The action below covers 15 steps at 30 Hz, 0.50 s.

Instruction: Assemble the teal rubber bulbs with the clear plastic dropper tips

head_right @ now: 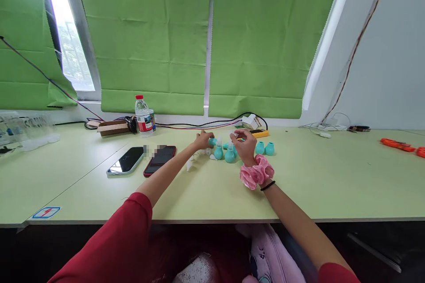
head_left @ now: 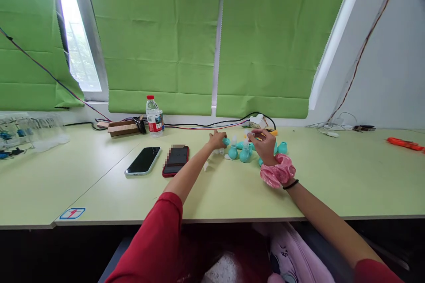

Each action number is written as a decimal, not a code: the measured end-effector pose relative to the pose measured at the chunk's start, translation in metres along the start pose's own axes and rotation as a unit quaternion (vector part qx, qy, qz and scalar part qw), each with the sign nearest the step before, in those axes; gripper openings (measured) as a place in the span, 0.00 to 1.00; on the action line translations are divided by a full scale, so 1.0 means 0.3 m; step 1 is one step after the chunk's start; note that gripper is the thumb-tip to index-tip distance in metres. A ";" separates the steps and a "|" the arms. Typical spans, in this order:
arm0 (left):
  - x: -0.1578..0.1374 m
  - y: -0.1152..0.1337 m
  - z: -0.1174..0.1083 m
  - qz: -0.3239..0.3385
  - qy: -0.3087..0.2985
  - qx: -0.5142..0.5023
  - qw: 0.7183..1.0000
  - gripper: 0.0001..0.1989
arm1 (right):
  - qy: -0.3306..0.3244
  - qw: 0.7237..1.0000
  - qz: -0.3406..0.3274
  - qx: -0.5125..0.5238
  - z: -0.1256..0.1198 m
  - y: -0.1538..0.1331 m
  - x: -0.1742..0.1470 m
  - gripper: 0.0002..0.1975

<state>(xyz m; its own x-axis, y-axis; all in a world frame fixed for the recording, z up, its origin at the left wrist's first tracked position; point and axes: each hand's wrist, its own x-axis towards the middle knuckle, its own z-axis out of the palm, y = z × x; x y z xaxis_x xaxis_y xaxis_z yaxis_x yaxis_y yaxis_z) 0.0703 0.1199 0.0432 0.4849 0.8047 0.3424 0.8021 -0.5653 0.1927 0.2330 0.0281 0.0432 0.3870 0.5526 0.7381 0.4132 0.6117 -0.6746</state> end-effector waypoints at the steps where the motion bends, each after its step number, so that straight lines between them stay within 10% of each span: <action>1: -0.010 -0.019 -0.022 -0.015 0.032 -0.005 0.999 0.22 | -0.009 1.000 0.007 0.012 0.003 -0.001 -0.006 0.13; 6: -0.129 -0.074 -0.122 -0.112 0.212 -0.254 0.937 0.19 | -0.162 0.978 0.077 0.111 0.040 -0.018 -0.060 0.13; 10: -0.286 -0.022 -0.126 -0.081 0.132 -0.534 0.831 0.21 | -0.274 0.930 0.153 0.192 0.069 -0.043 -0.105 0.14; 15: -0.375 0.038 -0.099 -0.120 0.076 -0.652 0.745 0.13 | -0.316 0.903 0.177 0.231 0.069 -0.055 -0.119 0.14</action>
<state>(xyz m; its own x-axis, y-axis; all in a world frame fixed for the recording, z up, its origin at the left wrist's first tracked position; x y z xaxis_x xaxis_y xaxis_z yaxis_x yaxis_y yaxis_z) 0.0146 0.0175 0.0342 0.2570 0.9372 0.2359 -0.2099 -0.1842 0.9602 0.1953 0.0099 0.0279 -0.1802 0.8829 0.4336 -0.0884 0.4245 -0.9011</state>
